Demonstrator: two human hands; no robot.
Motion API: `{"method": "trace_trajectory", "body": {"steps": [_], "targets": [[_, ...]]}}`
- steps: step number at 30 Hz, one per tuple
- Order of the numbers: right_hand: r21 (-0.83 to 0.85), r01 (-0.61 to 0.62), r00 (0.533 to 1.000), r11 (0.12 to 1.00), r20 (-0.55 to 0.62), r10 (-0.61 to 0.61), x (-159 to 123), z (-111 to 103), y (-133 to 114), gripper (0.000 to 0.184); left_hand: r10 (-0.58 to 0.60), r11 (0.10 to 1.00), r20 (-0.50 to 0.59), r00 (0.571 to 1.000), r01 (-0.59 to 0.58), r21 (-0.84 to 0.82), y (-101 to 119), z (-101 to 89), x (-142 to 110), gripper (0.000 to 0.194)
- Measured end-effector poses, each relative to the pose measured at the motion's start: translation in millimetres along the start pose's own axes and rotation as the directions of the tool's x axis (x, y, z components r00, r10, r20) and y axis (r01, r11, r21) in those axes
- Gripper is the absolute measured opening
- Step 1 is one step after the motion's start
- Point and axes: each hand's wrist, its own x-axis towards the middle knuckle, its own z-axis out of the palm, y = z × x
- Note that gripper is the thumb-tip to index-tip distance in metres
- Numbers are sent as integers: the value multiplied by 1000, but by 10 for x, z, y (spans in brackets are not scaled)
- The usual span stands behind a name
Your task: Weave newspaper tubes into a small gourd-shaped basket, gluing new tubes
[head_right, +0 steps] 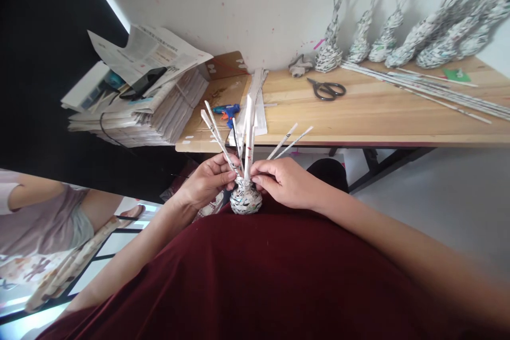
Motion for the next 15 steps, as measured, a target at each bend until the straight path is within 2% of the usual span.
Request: {"method": "trace_trajectory", "body": {"steps": [4,6,7,8,9,10,11,12,15], "targets": [[-20,-12,999,1000,-32,12,1,9,-21,21,-4,1000,-6,1000,4,27,-9,35,-7,51],[-16,-24,999,1000,-49,23,-6,11,-35,21,82,992,-79,994,-74,99,18,67,-38,61],[-16,-26,998,1000,-51,26,-9,13,-40,21,176,976,-146,974,-153,153,41,86,-63,64],[-18,-27,998,999,-51,26,-12,15,-43,21,296,943,-219,930,-248,222,71,107,-94,64],[-25,-26,999,999,-48,25,-13,19,-44,21,426,889,-284,859,-339,307,106,130,-131,61],[-35,-24,999,999,-44,22,-13,22,-44,21,535,826,-320,782,-406,390,143,154,-171,56],[-45,-18,999,999,-40,16,-11,25,-45,21,591,780,-311,744,-428,456,182,179,-213,52],[-56,-9,999,998,-35,7,-8,27,-47,21,598,753,-262,758,-418,508,219,205,-253,49],[-94,20,1000,995,-20,-22,-1,25,-67,21,451,696,-103,887,-277,663,304,274,-338,62]]}}
